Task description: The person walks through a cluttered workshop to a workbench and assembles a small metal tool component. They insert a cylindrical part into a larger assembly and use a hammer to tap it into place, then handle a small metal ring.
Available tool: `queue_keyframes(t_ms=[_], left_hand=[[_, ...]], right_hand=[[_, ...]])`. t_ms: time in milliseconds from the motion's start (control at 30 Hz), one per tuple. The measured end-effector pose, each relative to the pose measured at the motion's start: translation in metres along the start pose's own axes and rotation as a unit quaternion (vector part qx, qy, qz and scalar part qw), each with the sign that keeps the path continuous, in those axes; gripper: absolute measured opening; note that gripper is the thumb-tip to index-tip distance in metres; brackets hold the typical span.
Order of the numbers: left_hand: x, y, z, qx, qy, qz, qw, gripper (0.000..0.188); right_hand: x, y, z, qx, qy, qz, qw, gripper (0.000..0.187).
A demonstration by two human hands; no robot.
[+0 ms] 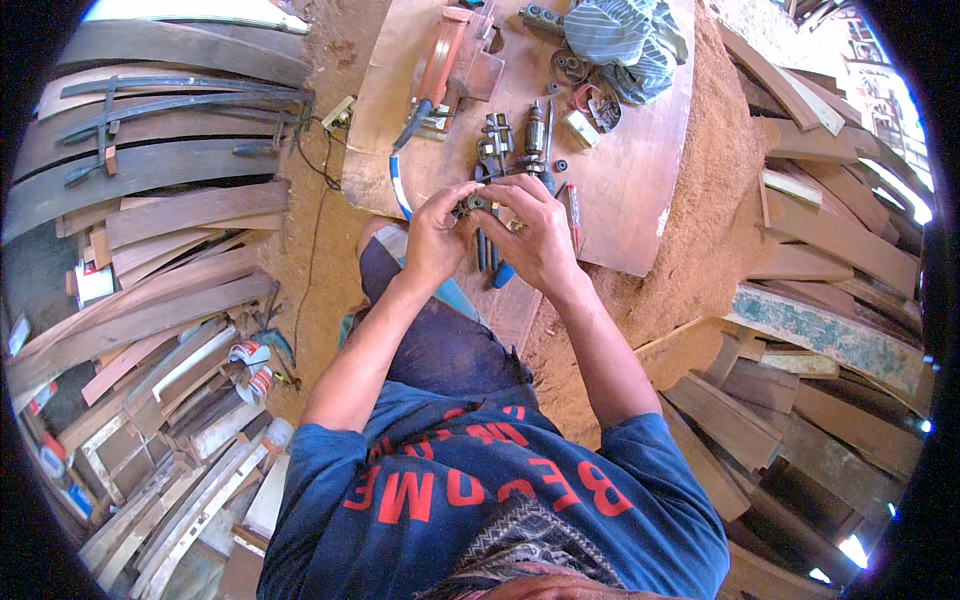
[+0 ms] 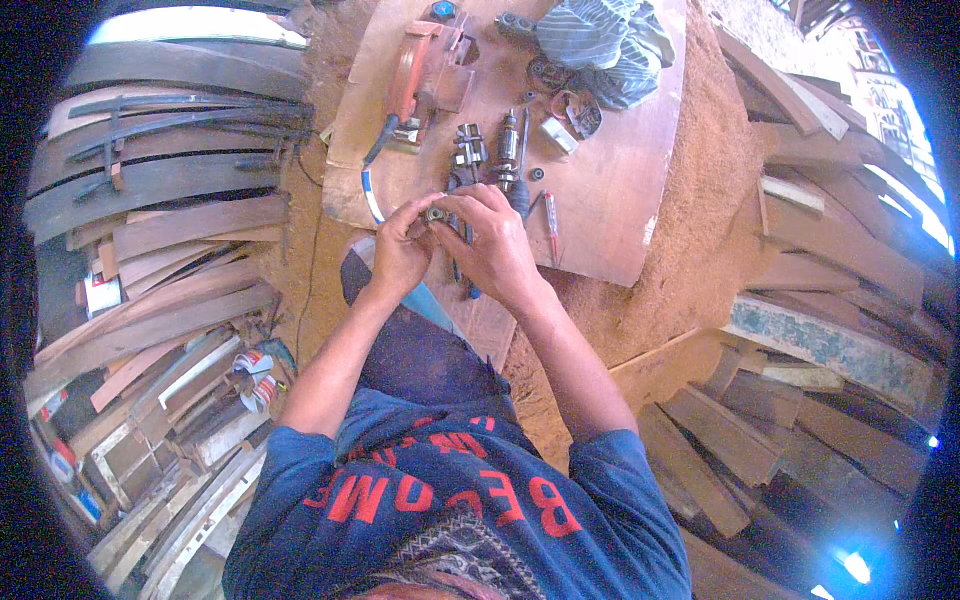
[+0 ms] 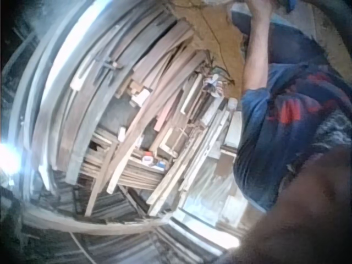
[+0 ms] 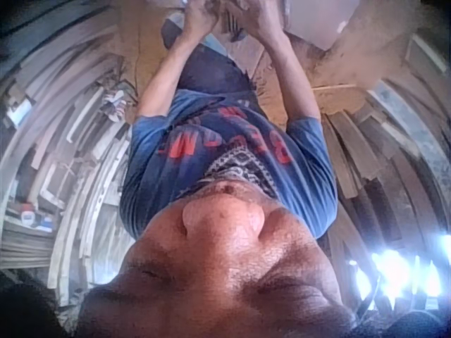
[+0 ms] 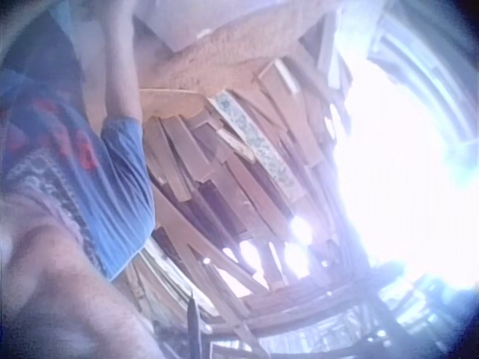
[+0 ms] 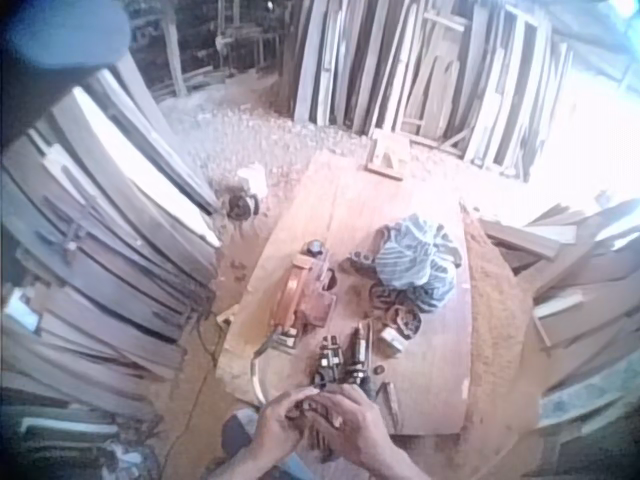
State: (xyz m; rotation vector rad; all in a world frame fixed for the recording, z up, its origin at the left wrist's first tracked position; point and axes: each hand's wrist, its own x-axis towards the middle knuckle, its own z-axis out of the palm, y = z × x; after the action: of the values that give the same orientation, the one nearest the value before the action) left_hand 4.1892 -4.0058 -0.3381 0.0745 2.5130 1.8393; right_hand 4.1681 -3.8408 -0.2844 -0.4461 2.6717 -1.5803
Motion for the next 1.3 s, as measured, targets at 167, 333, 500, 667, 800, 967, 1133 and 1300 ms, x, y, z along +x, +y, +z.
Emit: queue_keyframes(t_ms=[167,333,500,667,800,967,1133,1300], left_hand=[[0.001,-0.015,0.001,-0.025,0.004,-0.012,1.0,0.041],[0.004,-0.018,-0.003,-0.035,-0.015,-0.024,0.999,0.045],[0.002,0.016,-0.02,-0.12,-0.017,-0.083,0.989,0.042],[-0.002,0.037,-0.031,-0.158,-0.029,-0.149,0.976,0.032],[-0.003,0.031,-0.024,-0.18,0.017,-0.154,0.971,0.022],[-0.005,0.027,-0.019,-0.186,0.036,-0.153,0.97,0.021],[-0.008,0.019,-0.015,-0.224,0.04,-0.167,0.959,0.026],[-0.014,0.02,-0.008,-0.251,0.047,-0.182,0.95,0.032]], right_hand=[[0.003,0.007,0.01,0.002,-0.002,0.004,1.0,0.028],[0.007,0.009,0.014,-0.023,0.001,-0.02,1.0,0.029],[0.003,0.007,0.013,-0.035,0.009,-0.023,0.999,0.03],[-0.003,0.008,0.016,-0.017,0.007,-0.026,0.999,0.03],[-0.008,0.005,0.021,-0.011,0.012,-0.028,0.999,0.031],[-0.011,0.002,0.025,0.012,0.033,-0.02,0.999,0.03],[-0.013,0.004,0.021,-0.009,0.026,-0.032,0.999,0.03],[-0.018,0.006,0.014,-0.02,0.007,-0.05,0.999,0.031]])
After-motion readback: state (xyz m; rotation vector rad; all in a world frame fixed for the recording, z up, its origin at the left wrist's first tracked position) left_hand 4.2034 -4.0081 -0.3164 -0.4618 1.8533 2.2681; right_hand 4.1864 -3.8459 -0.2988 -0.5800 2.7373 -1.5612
